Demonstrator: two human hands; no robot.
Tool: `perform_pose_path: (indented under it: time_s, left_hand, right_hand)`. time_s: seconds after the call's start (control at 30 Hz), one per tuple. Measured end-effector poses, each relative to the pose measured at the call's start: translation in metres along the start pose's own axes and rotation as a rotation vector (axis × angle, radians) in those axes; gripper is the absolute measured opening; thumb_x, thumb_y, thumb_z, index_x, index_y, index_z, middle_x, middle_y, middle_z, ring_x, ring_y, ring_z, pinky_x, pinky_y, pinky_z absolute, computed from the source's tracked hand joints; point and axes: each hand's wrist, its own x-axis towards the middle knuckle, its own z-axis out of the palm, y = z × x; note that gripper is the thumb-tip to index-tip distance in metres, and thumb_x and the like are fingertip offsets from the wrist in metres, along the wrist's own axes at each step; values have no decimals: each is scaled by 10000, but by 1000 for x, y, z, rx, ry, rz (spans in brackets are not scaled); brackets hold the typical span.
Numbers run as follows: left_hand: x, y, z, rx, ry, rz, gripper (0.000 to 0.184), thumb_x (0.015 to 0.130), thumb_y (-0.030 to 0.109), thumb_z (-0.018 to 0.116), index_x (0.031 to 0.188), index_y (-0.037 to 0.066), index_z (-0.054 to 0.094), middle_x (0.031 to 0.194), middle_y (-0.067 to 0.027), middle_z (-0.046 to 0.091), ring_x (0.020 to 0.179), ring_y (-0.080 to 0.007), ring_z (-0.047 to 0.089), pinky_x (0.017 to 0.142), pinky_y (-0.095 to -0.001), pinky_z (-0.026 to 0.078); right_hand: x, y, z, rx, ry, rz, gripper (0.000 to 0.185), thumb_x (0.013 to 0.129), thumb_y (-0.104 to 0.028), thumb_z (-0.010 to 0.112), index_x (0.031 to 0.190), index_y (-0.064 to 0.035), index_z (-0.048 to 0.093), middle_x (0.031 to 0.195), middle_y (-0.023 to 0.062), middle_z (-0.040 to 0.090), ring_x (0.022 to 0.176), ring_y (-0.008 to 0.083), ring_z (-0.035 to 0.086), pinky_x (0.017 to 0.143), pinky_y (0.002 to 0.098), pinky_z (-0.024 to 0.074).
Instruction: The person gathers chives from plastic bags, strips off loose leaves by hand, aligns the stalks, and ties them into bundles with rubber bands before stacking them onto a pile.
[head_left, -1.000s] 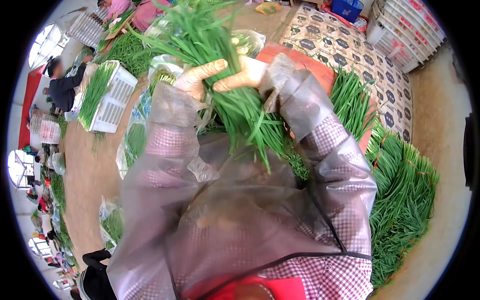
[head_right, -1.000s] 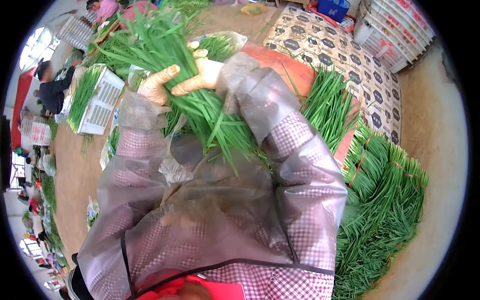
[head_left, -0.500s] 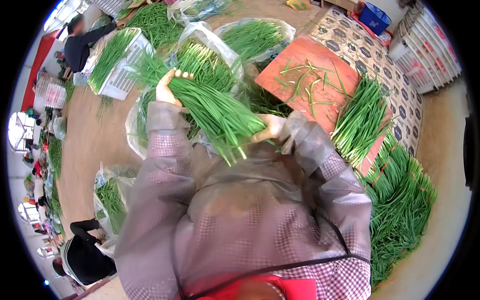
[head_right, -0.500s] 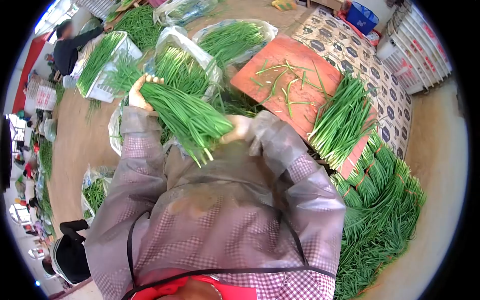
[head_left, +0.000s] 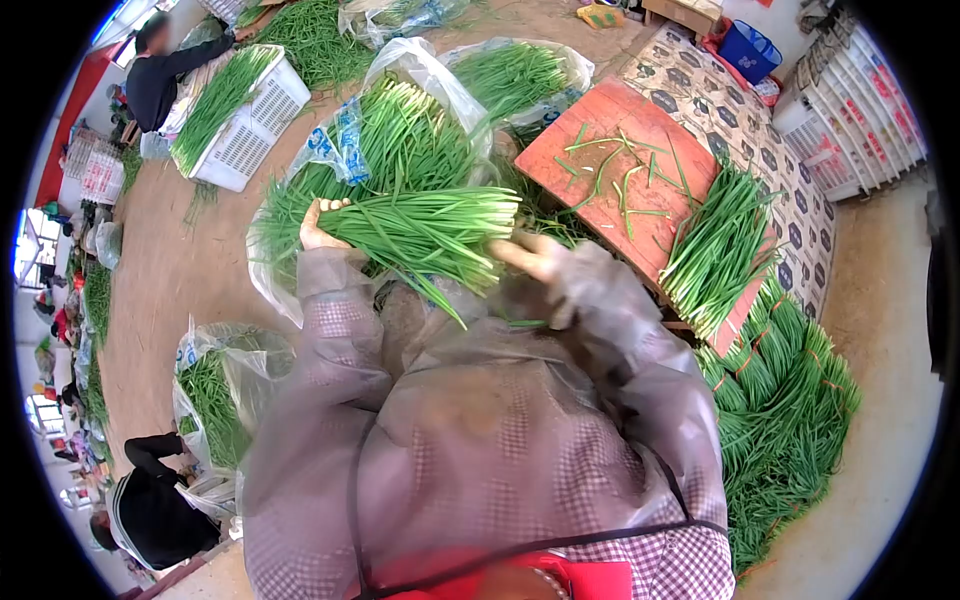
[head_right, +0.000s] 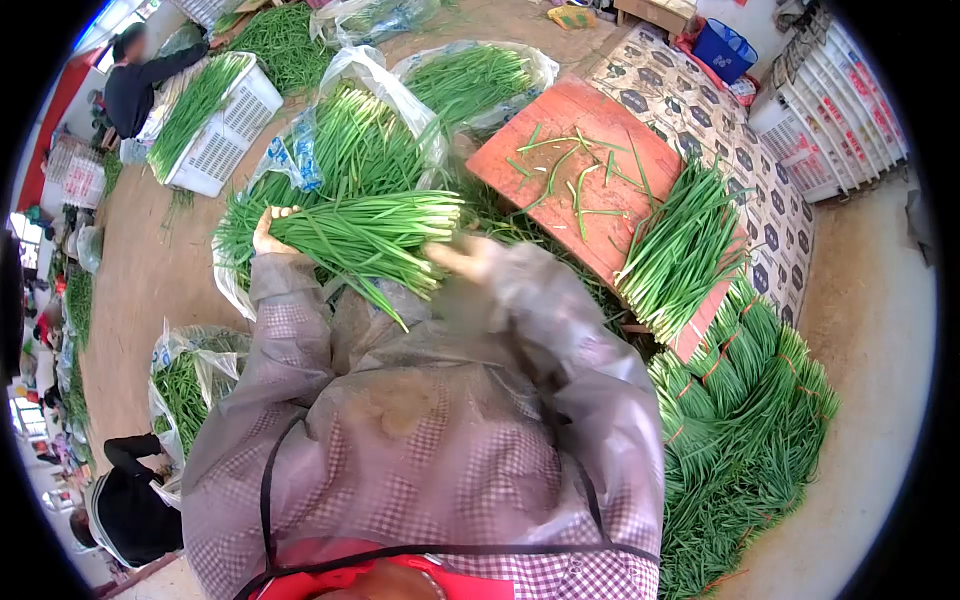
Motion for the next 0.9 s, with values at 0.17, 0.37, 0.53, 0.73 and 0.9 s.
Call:
perform_pose_path:
  time_s: [0.17, 0.37, 0.53, 0.73, 0.9]
  left_hand:
    - [10, 9, -31, -87, -75, -60, 298, 877, 204, 510, 606, 109, 431, 604, -55, 488, 697, -259, 507, 758, -406, 452]
    - [-28, 16, -4, -115, -70, -8, 302, 865, 202, 549, 603, 117, 426, 569, -32, 447, 633, -234, 476, 722, -369, 460]
    - [-12, 37, -17, -137, -172, 78, 192, 863, 145, 567, 700, 112, 472, 567, 20, 427, 549, -144, 450, 662, -328, 454]
    - [8, 63, -45, -294, -487, -39, 200, 923, 148, 476, 726, 115, 488, 572, 44, 410, 556, -119, 445, 675, -322, 437]
    - [5, 49, -25, -411, -790, -102, 198, 953, 162, 411, 780, 100, 486, 604, 56, 406, 604, -108, 456, 747, -305, 419]
  right_hand:
    - [27, -26, 50, -76, 66, -205, 385, 851, -278, 631, 1129, -14, 589, 1114, 100, 622, 1034, 209, 572, 883, 350, 454]
    - [35, -5, 68, -8, 117, -515, 311, 811, -181, 639, 1080, -30, 606, 1023, 95, 648, 933, 210, 610, 811, 353, 483]
    - [25, 47, 38, 8, 72, -581, 234, 798, -156, 626, 1000, -40, 622, 872, 87, 627, 857, 199, 624, 763, 323, 504]
    - [-40, 13, -42, 1280, -1, -155, 137, 846, -201, 582, 900, -75, 568, 611, -48, 399, 442, 108, 351, 466, 291, 374]
    - [0, 25, 0, 673, 46, -346, 556, 728, 76, 671, 1240, -102, 546, 1312, 104, 502, 1087, 213, 562, 780, 313, 483]
